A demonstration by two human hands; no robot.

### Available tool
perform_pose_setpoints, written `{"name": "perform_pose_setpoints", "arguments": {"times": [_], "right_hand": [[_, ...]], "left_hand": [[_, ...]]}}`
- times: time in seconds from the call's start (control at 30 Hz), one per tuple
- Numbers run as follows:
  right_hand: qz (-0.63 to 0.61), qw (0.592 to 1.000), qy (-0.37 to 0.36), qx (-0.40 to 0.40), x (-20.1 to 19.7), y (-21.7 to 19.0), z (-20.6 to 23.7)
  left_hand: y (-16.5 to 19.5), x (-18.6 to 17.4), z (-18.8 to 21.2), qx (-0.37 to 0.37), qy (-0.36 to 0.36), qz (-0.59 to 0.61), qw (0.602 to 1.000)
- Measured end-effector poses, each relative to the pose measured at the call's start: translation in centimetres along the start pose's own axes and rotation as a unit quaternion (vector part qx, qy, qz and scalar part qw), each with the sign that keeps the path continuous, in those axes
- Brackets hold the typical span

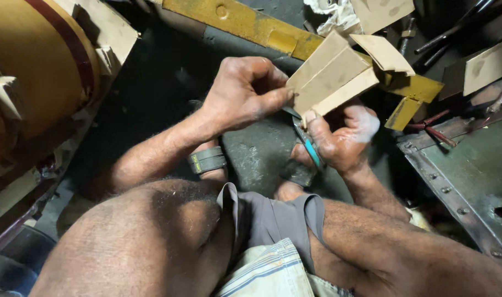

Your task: The person sits on the floor and cuts small cardboard pieces with scissors, folds them by hand, and presses the folded pieces into slots along a yellow metal bar, repeating this for successive slots before lifting the bar.

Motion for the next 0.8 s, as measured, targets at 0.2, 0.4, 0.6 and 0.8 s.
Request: {"name": "perform_pose_setpoints", "arguments": {"times": [0.2,0.4,0.6,0.8], "right_hand": [[0.060,0.997,0.021,-0.052,-0.9,-1.2,0.5],[0.073,0.992,0.052,-0.085,-0.6,-2.3,0.8],[0.069,0.989,0.059,-0.115,0.4,-3.1,1.5],[0.050,0.992,0.057,-0.104,1.1,-2.9,0.8]], "left_hand": [[2.6,0.6,-0.6,0.149,0.037,-0.097,0.983],[4.9,1.3,0.1,0.270,0.076,-0.181,0.943],[5.3,1.6,0.5,0.309,0.085,-0.260,0.911],[5.2,1.9,0.9,0.318,0.120,-0.254,0.905]]}}
Point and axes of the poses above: each hand's wrist, its own z-axis away from the middle knuckle, its own x-axis out of the palm, y = z × x, the point moved 5 cm from there along -z, towards the middle knuckle, and after that the axes turned 4 degrees about x, right-handed, at the moved point
